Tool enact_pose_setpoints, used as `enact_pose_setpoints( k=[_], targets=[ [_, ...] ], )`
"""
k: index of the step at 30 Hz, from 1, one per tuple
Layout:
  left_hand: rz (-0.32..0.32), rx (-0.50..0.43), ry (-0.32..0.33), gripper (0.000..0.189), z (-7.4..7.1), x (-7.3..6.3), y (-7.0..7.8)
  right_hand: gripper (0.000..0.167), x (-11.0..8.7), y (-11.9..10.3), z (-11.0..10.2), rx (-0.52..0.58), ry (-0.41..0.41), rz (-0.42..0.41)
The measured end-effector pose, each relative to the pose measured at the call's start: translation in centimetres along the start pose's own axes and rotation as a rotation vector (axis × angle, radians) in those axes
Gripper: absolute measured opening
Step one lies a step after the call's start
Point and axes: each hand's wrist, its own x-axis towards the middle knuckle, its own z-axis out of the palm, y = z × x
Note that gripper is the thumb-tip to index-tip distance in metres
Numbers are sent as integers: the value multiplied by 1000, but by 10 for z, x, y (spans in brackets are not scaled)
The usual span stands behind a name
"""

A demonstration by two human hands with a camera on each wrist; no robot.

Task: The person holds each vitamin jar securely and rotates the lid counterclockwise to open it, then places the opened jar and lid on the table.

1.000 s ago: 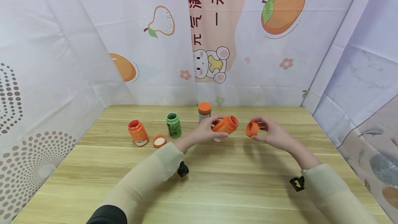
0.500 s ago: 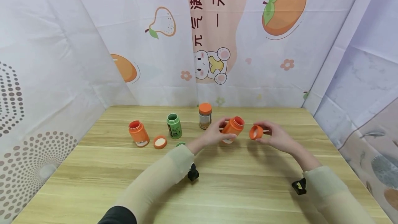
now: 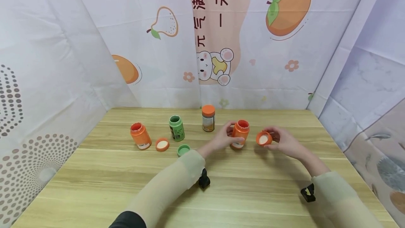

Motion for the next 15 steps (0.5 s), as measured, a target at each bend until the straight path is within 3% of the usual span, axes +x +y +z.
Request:
enact_pose_setpoints(
  k=[5,15],
  targets=[
    [-1,-27,0,56,3,1,-5,55,-3,7,1,14,-5,-24],
    [-30,-82,28,56,9,2,-7,55,1,20,7,-20,-56,4]
  ],
)
